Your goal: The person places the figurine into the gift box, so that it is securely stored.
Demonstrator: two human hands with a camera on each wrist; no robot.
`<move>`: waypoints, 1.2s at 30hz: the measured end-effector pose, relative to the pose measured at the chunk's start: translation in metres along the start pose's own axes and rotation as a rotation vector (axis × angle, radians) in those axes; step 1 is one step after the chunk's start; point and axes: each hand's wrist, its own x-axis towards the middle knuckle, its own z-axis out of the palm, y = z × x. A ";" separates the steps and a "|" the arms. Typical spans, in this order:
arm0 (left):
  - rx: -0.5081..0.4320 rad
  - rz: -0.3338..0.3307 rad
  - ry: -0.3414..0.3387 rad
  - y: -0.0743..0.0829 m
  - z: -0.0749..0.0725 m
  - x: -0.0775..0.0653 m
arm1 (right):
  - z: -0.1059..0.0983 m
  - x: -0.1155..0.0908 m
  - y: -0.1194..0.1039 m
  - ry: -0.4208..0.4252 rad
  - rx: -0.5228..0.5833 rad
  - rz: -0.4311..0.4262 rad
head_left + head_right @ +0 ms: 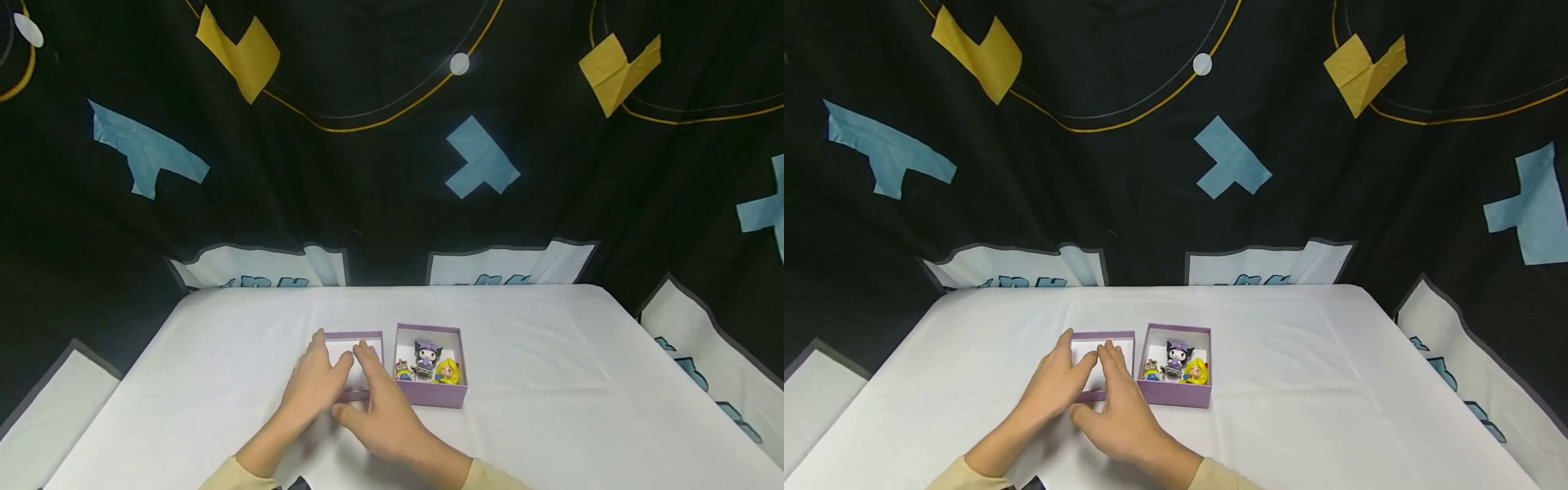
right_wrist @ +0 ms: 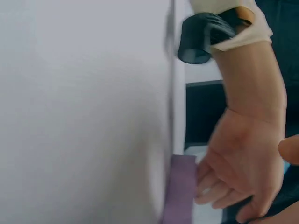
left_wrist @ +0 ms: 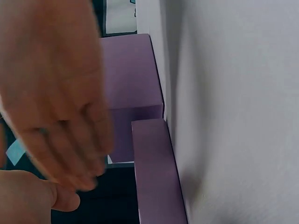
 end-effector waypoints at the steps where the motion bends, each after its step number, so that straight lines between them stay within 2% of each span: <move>1: 0.005 0.001 0.001 0.000 0.001 0.000 | 0.002 0.000 0.001 -0.006 -0.005 0.024; 6: 0.015 -0.008 -0.005 -0.001 0.001 -0.002 | 0.007 -0.003 0.005 0.012 -0.011 0.124; 16: 0.039 -0.033 -0.021 0.003 0.002 -0.003 | 0.003 -0.007 0.006 0.066 -0.009 0.188; 21: 0.059 -0.057 -0.026 0.002 0.004 -0.005 | 0.006 -0.003 0.010 0.043 0.066 0.244; 25: 0.047 -0.050 -0.009 0.003 0.003 -0.005 | 0.002 -0.001 0.009 0.030 0.151 0.277; 31: 0.032 -0.043 0.063 0.010 -0.014 -0.003 | -0.014 0.003 -0.003 0.032 0.193 0.275; 36: -0.043 -0.016 0.095 0.021 -0.032 0.000 | -0.033 0.008 -0.010 0.072 0.277 0.240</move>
